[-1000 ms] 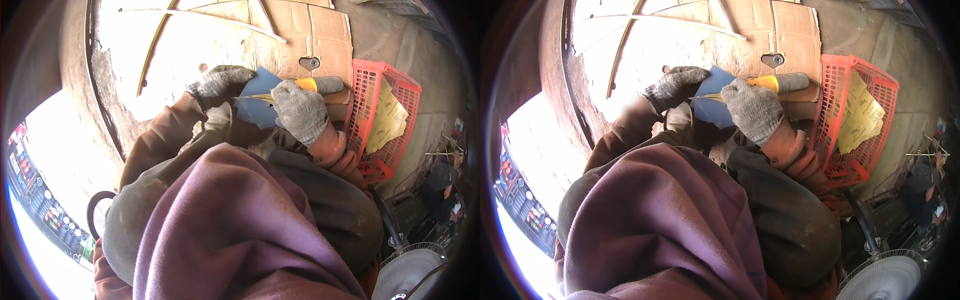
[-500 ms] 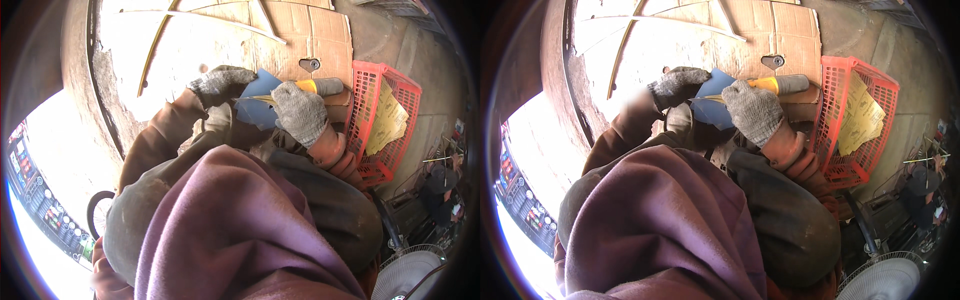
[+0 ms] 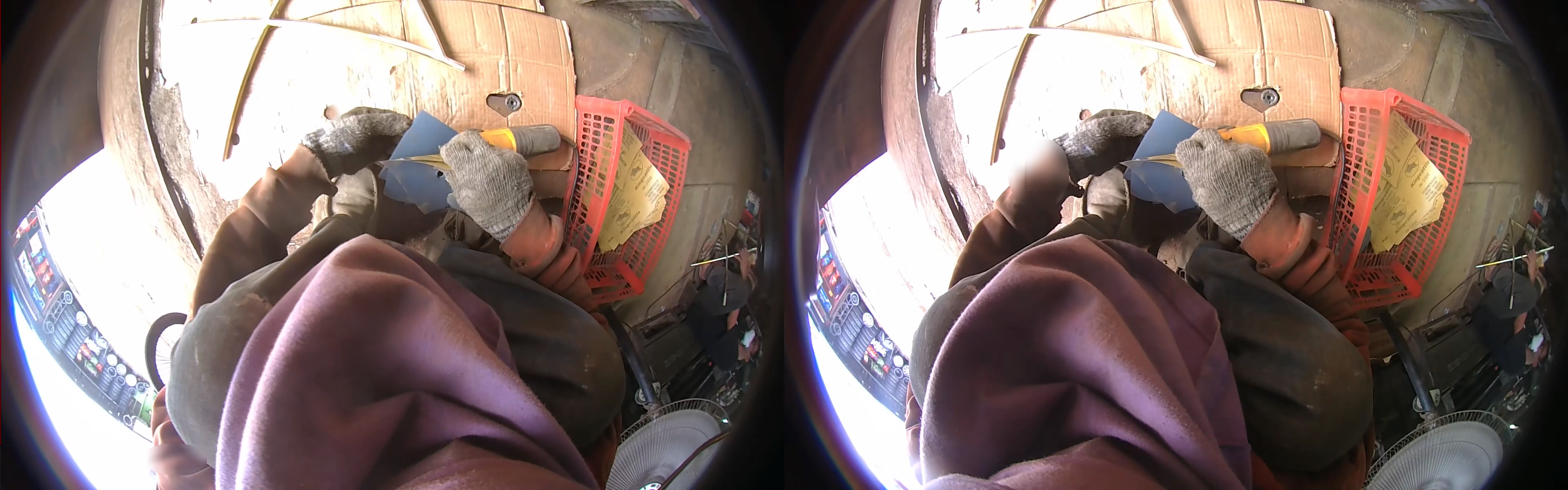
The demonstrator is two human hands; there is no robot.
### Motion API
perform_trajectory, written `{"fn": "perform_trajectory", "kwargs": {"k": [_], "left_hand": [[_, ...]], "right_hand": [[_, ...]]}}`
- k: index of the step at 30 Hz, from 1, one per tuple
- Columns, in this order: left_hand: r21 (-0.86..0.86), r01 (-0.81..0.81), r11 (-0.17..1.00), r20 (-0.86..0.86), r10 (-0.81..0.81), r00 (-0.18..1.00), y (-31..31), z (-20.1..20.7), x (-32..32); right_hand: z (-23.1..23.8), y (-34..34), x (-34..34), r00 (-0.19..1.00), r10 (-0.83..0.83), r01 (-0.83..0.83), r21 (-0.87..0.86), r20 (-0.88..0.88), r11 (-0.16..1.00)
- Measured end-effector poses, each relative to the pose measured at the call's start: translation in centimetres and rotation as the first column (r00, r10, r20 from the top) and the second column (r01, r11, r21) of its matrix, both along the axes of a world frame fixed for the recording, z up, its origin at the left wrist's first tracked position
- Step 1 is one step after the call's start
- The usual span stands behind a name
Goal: The person uses an angle grinder to sand and smooth the edges of metal components. They handle a metal frame and separate curved metal pieces, swapping between different grinding discs while holding the items in place.
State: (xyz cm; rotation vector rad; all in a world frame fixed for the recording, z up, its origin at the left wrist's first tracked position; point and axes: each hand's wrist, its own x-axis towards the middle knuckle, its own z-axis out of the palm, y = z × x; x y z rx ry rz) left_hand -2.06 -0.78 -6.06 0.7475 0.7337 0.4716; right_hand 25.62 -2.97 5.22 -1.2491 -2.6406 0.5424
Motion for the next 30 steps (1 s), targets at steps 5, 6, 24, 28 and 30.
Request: {"fn": "perform_trajectory", "kwargs": {"k": [5,6,24,28,30], "left_hand": [[-0.14,-0.101,0.985,0.013,0.103,0.995,-0.3,0.4,0.2],[-0.147,-0.124,0.981,0.009,0.127,0.992,-0.3,0.6,0.2],[-0.153,-0.038,0.988,-0.032,0.033,0.999,-0.1,1.5,0.0],[-0.15,-0.053,0.987,0.003,0.054,0.999,-0.1,1.0,0.1],[-0.199,-0.062,0.978,0.022,0.068,0.997,0.0,1.2,0.2]], "right_hand": [[-0.1,0.0,0.0,1.0,0.0,0.001,0.0,0.004,1.0],[-0.1,0.0,0.0,1.0,0.0,0.0,-0.003,-0.001,1.0],[-0.1,0.1,0.0,0.999,-0.007,0.008,0.004,-0.049,1.0],[-0.1,0.0,0.0,0.998,-0.019,0.019,-0.007,-0.061,1.0],[-0.1,0.1,0.0,0.998,-0.018,0.018,-0.003,-0.066,1.0]]}}
